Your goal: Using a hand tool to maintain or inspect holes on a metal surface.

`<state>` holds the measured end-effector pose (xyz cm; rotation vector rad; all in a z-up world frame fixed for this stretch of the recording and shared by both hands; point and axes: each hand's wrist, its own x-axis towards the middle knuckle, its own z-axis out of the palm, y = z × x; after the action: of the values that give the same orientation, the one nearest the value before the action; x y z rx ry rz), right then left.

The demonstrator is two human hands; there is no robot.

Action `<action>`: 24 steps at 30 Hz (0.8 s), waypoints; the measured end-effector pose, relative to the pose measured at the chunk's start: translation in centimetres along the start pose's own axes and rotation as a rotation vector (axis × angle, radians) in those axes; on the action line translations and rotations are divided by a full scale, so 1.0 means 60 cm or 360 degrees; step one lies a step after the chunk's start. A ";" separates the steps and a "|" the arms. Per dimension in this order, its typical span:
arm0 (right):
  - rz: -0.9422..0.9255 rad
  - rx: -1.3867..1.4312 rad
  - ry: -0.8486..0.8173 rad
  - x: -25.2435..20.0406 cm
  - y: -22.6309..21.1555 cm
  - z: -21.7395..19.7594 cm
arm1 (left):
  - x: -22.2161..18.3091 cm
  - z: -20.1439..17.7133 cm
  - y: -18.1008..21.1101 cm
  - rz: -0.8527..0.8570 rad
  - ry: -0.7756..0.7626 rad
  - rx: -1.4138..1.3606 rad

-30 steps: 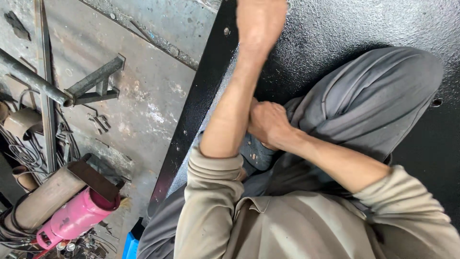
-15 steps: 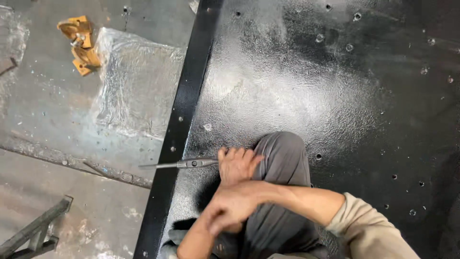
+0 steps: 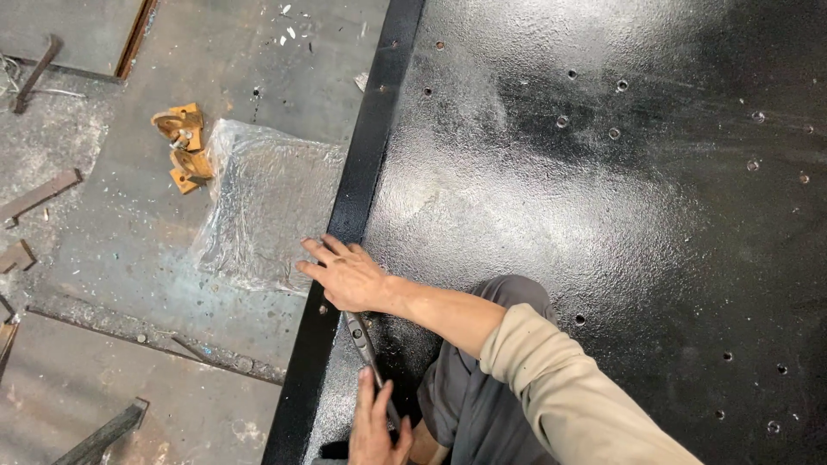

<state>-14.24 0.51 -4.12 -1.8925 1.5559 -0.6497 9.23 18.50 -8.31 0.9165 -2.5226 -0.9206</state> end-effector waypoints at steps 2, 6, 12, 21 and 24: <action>0.0043 -0.0364 -0.0183 0.001 -0.010 -0.061 | -0.009 -0.023 -0.042 -0.0188 -0.0241 0.0098; 0.0111 -0.0582 -0.0413 -0.031 0.040 -0.094 | -0.060 -0.063 -0.116 -0.0402 -0.0178 0.0183; 0.0115 -0.0587 -0.0316 -0.058 0.061 -0.069 | -0.088 -0.034 -0.145 -0.1038 -0.0177 -0.0217; 0.0136 -0.0775 -0.0387 -0.029 0.054 -0.052 | -0.018 0.009 -0.091 -0.1459 -0.0156 -0.0921; 0.0180 -0.0781 -0.0448 -0.029 0.046 -0.056 | -0.042 0.055 -0.096 -0.1530 0.0172 -0.1449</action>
<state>-18.83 1.40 -3.71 -2.1053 1.7218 0.0636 12.21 18.29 -14.72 1.7058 -1.1643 -1.9348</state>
